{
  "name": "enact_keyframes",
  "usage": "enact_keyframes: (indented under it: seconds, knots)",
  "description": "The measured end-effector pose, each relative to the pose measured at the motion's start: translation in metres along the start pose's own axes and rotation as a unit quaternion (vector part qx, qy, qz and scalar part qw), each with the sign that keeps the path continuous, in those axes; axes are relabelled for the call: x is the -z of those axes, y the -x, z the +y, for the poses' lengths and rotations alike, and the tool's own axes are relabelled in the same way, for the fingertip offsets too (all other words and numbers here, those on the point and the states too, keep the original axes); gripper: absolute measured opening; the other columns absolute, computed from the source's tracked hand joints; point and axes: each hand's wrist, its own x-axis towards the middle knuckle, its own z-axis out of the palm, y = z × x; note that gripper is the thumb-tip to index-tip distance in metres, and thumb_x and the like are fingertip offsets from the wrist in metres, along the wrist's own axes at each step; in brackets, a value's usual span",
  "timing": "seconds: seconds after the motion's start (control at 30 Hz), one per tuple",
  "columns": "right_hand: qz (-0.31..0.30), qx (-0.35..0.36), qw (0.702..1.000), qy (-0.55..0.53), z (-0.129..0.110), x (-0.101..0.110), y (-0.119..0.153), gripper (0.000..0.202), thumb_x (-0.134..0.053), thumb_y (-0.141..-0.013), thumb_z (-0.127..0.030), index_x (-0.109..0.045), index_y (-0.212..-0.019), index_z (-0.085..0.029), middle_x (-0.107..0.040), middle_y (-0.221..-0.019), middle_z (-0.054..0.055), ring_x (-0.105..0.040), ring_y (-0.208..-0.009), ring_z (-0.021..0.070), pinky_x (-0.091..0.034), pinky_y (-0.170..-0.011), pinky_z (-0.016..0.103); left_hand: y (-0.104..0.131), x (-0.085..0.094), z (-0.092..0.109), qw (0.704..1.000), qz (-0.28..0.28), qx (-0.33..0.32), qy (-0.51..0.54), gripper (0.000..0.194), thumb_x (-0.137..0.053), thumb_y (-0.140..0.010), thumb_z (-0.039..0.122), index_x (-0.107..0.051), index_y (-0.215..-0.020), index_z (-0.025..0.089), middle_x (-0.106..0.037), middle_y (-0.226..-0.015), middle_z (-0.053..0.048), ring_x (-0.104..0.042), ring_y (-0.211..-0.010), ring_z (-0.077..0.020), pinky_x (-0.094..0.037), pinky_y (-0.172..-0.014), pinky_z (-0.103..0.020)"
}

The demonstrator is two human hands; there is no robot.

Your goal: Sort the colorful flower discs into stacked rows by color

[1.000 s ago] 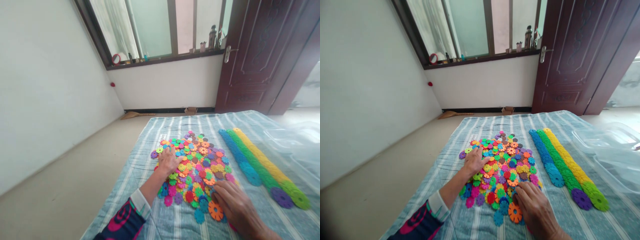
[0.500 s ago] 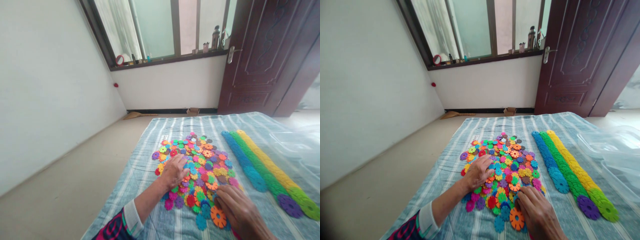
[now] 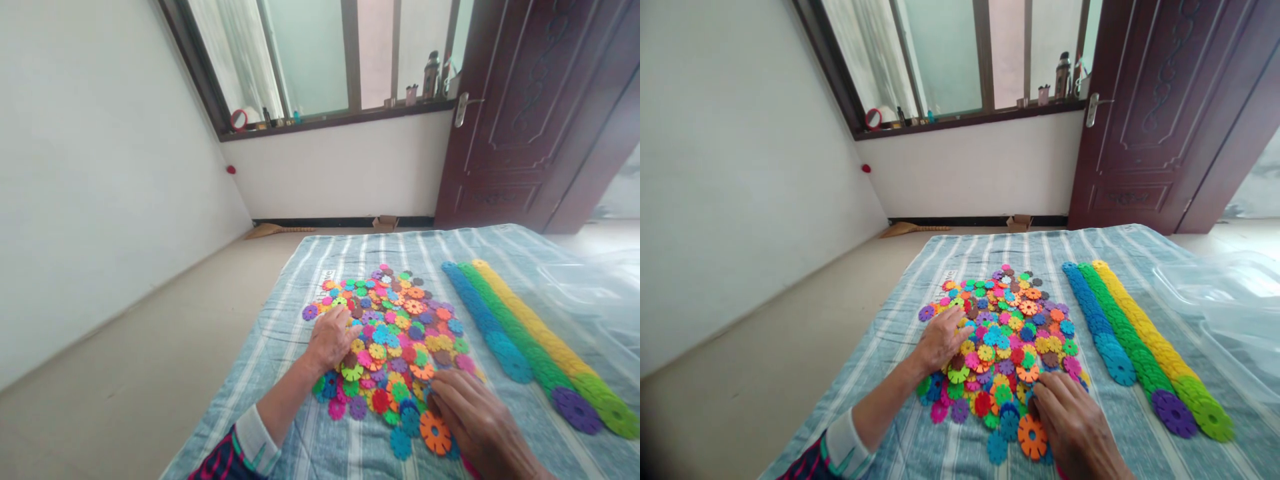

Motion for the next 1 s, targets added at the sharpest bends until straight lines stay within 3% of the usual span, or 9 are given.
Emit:
enact_keyframes:
  seconds: [0.17, 0.33, 0.6, 0.83, 1.0]
  knots:
    - [-0.014, -0.004, 1.0, 0.0, 0.001, -0.001, 0.001, 0.015, -0.049, -0.091, -0.012, -0.061, -0.093, -0.02, -0.065, -0.091, 0.005, -0.061, -0.083, 0.0151, -0.05, -0.075, 0.027, 0.004, 0.0, -0.009, 1.0, -0.004, -0.028, -0.003, 0.028, -0.049, -0.089, 0.033, -0.06, -0.111, 0.018, -0.059, -0.129, -0.014, -0.053, -0.122, -0.0247, -0.042, -0.105, -0.042]
    - [-0.009, -0.035, 0.999, -0.004, -0.006, 0.0, -0.006, 0.02, -0.044, -0.092, -0.011, -0.058, -0.08, -0.02, -0.062, -0.08, 0.004, -0.057, -0.073, 0.015, -0.047, -0.066, 0.027, 0.002, -0.005, -0.021, 0.998, 0.012, -0.055, 0.023, 0.028, -0.044, -0.09, 0.027, -0.062, -0.109, 0.018, -0.063, -0.124, -0.011, -0.055, -0.119, -0.0212, -0.042, -0.106, -0.037]
    - [-0.008, -0.032, 0.999, -0.007, -0.011, 0.006, -0.013, 0.024, -0.042, -0.092, -0.01, -0.055, -0.075, -0.02, -0.058, -0.075, 0.003, -0.053, -0.069, 0.0147, -0.043, -0.063, 0.027, -0.024, -0.001, -0.047, 1.0, 0.021, 0.013, 0.011, 0.031, -0.036, -0.088, 0.018, -0.067, -0.093, 0.016, -0.067, -0.107, -0.011, -0.061, -0.107, -0.02, -0.047, -0.1, -0.034]
    - [-0.018, -0.041, 0.999, -0.015, -0.009, 0.003, -0.01, 0.023, -0.042, -0.093, -0.009, -0.054, -0.076, -0.019, -0.056, -0.075, 0.003, -0.051, -0.071, 0.0148, -0.04, -0.065, 0.027, -0.03, 0.0, -0.039, 0.999, 0.029, 0.017, -0.037, 0.028, -0.039, -0.088, 0.023, -0.066, -0.084, 0.016, -0.065, -0.106, -0.011, -0.059, -0.108, -0.021, -0.045, -0.101, -0.036]
    - [-0.033, -0.057, 0.998, -0.004, -0.007, 0.003, -0.014, 0.025, -0.041, -0.093, -0.01, -0.053, -0.073, -0.019, -0.055, -0.074, 0.003, -0.05, -0.073, 0.015, -0.04, -0.067, 0.027, -0.037, -0.006, -0.035, 0.999, 0.034, -0.01, -0.031, 0.031, -0.041, -0.085, 0.029, -0.067, -0.093, 0.015, -0.065, -0.112, -0.013, -0.058, -0.11, -0.0241, -0.045, -0.102, -0.039]
